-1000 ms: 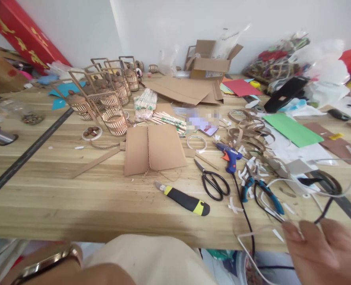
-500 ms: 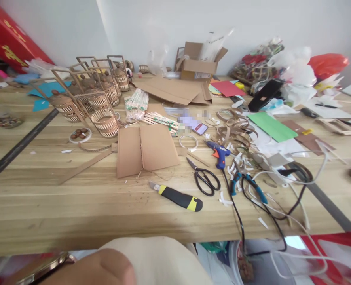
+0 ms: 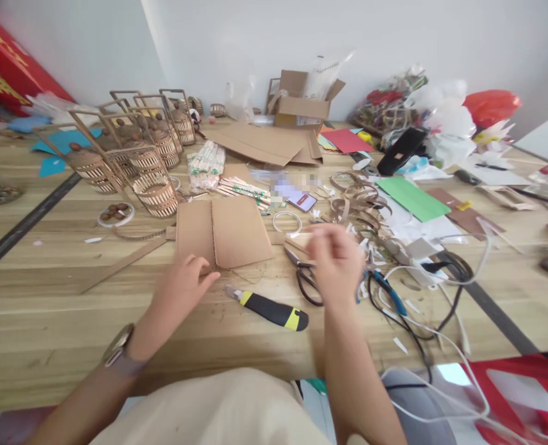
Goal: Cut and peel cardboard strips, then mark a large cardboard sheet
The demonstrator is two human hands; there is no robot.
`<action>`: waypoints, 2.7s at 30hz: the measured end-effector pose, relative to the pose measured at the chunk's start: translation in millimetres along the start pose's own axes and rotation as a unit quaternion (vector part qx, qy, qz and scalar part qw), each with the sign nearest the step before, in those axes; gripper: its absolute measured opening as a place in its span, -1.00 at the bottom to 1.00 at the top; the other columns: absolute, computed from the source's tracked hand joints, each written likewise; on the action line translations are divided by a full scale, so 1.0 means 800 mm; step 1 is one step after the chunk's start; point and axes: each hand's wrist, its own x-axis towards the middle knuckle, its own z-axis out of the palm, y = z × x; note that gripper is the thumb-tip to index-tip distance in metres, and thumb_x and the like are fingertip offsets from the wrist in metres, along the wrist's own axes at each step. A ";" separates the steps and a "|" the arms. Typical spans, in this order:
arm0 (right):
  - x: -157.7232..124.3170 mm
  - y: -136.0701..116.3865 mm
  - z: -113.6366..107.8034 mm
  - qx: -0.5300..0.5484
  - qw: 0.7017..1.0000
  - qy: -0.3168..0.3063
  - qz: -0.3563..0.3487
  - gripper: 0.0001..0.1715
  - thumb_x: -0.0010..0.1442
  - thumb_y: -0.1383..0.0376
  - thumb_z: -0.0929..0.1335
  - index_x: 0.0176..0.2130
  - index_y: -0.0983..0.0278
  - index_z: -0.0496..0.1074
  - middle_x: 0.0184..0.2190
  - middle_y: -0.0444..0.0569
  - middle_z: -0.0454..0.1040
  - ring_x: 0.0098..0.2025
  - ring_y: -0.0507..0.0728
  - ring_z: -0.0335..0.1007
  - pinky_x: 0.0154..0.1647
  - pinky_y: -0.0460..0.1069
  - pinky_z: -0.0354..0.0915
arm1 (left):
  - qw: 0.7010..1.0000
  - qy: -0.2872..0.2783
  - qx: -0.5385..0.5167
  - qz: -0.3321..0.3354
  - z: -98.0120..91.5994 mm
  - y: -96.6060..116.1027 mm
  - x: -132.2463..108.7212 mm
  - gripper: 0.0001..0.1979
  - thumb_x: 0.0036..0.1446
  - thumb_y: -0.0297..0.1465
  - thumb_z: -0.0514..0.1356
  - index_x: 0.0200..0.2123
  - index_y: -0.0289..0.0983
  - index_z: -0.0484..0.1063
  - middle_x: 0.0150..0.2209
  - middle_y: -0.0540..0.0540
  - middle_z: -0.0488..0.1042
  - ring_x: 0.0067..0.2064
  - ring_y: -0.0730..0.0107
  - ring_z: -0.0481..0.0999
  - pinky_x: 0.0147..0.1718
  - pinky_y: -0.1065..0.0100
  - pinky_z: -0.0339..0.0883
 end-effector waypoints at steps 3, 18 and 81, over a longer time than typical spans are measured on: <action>-0.002 -0.013 0.053 0.031 0.982 -0.157 -0.098 -0.81 0.30 0.28 0.33 -0.34 0.22 0.50 -0.48 -0.12 0.49 -0.43 0.05 0.42 -0.37 -0.06 0.33 | 1.000 -0.013 0.009 0.009 0.031 -0.010 0.010 -0.87 0.25 -0.39 0.19 -0.32 -0.34 0.44 -0.29 -0.20 0.48 -0.23 0.11 0.49 -0.29 0.25 0.29; -0.048 -0.007 0.108 0.084 0.956 -0.257 -0.111 -0.87 0.28 0.37 0.34 -0.20 0.18 0.50 -0.33 -0.04 0.51 -0.26 0.12 0.46 -0.27 0.03 0.36 | 0.935 0.061 -0.350 0.017 0.037 0.007 0.005 -0.85 0.21 -0.43 0.08 -0.27 -0.25 0.46 -0.35 -0.06 0.57 -0.36 0.35 0.54 -0.36 0.39 0.37; -0.056 -0.042 0.091 0.054 0.976 -0.164 -0.136 -0.80 0.21 0.47 0.34 -0.26 0.14 0.38 -0.32 -0.18 0.63 -0.06 0.16 0.56 0.07 0.10 0.10 | 0.862 -0.032 -0.506 0.007 0.031 0.014 -0.024 -0.68 0.32 -0.29 0.04 -0.07 -0.29 0.53 -0.37 -0.10 0.61 -0.37 0.38 0.59 -0.36 0.45 0.46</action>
